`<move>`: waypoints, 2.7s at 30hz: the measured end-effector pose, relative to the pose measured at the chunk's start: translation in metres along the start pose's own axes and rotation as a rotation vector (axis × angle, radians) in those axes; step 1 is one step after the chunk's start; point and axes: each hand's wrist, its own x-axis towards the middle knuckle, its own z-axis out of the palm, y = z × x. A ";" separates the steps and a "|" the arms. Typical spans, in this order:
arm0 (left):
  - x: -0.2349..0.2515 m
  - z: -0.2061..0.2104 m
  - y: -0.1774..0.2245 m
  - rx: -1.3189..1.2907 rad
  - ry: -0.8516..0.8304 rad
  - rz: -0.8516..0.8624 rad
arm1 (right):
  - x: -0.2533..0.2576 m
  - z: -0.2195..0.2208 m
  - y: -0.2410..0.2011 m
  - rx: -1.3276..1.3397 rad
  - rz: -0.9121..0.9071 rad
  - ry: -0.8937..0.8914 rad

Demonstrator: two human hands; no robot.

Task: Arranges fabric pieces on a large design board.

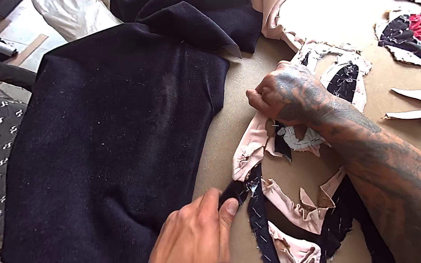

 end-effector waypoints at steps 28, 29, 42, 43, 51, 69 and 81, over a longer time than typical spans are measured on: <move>0.017 0.030 -0.002 0.105 0.241 0.092 | 0.001 -0.002 -0.007 -0.007 0.081 -0.062; 0.018 0.031 -0.002 0.107 0.256 0.098 | 0.001 -0.002 -0.007 -0.010 0.085 -0.060; 0.019 0.034 -0.005 0.064 0.302 0.113 | -0.001 -0.003 -0.013 -0.022 0.088 -0.005; 0.021 0.030 -0.005 0.034 0.292 0.108 | -0.003 -0.002 -0.012 -0.017 0.076 0.000; 0.112 -0.032 0.019 -0.217 0.167 -0.021 | -0.002 -0.005 -0.013 0.015 0.095 -0.030; 0.136 -0.002 0.037 -0.185 0.072 0.140 | -0.001 0.000 -0.008 0.037 0.055 0.024; 0.131 0.003 0.032 -0.183 0.106 0.186 | -0.002 0.001 -0.007 0.022 0.030 -0.003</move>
